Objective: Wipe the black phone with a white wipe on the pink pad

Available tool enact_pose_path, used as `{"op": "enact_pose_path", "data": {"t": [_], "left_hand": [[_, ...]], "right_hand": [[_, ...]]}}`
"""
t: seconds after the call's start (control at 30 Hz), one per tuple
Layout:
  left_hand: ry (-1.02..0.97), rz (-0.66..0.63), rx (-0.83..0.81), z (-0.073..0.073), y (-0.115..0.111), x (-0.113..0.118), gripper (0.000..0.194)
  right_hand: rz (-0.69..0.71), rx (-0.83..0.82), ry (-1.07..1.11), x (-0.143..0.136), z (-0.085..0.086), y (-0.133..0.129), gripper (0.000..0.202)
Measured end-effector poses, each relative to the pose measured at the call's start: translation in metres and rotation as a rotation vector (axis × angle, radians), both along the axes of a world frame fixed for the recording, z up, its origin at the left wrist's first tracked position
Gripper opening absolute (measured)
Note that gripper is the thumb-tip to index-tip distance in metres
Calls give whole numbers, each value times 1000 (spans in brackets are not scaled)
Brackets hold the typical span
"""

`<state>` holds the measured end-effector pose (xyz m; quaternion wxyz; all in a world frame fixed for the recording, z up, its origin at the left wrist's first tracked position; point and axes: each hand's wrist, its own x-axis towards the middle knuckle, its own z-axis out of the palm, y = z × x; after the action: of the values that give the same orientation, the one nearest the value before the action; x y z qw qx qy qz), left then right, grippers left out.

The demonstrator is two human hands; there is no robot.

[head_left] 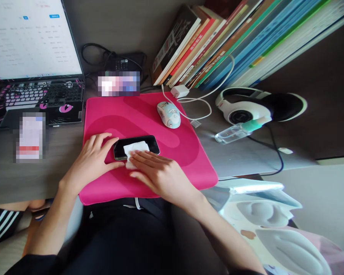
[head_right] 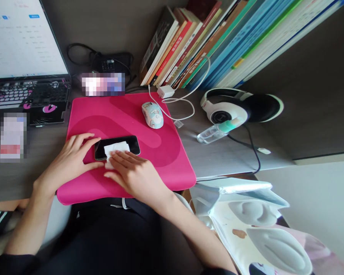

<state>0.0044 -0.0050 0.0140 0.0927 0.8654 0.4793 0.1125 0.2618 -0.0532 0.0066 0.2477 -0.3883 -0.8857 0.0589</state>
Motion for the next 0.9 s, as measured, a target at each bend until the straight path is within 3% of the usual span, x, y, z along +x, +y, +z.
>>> {"op": "enact_pose_path", "data": {"t": [0.2,0.4,0.6,0.73,0.9], "left_hand": [[52,1,48,0,0,4,66],[40,12,16,2,0,4,67],[0,21,10,1,-1,5,67],[-21,35,22,-4,0,5,67],[-40,43,4,-8,2,2,81]], "right_hand": [[-200,-36,47,32,0,5,34],[-259,-37,4,17,-19,17,56],[-231,-66,3,5,-31,28,76],[-167,-77,-42,-1,-25,29,81],[-50,-78,-51,-34,-16,33,82]]}}
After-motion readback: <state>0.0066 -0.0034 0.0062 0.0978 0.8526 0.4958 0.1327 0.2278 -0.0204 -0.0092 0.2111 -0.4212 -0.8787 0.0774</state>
